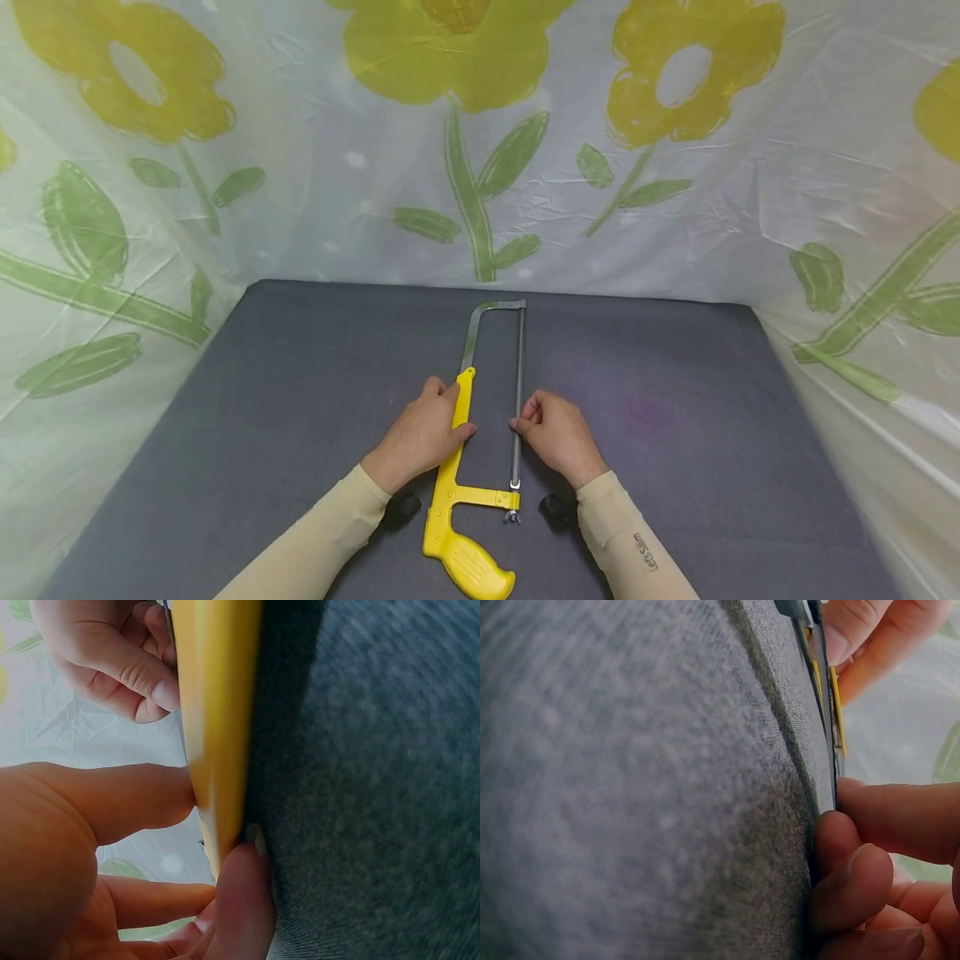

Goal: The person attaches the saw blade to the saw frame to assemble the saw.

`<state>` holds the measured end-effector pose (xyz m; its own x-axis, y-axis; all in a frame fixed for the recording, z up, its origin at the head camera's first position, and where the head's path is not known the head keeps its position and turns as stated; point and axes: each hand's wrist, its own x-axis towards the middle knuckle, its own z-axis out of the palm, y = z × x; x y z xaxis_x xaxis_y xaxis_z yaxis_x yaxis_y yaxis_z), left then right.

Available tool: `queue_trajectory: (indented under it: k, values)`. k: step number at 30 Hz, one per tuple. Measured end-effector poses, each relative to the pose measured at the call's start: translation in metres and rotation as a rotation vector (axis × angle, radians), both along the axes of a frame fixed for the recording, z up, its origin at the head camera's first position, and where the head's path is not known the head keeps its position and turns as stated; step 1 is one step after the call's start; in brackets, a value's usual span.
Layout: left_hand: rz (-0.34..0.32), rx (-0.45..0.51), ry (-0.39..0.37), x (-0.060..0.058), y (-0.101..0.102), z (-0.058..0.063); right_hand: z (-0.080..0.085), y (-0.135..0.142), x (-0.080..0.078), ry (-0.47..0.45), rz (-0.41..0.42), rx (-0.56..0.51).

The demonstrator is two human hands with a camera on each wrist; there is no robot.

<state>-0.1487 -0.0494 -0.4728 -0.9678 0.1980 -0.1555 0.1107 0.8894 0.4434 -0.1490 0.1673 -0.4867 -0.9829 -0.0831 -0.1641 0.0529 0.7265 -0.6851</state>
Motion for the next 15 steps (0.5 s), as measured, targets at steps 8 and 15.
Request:
queue_trajectory:
  k: [8,15]
  values:
    - [0.001,0.01,0.004,0.0,-0.0011,-0.0007,-0.0002,-0.0005,-0.0004,0.005,0.0,0.01]
    - [0.002,0.014,0.005,0.0,-0.0009,-0.0015,0.0,0.0001,-0.0007,-0.005,-0.002,-0.008]
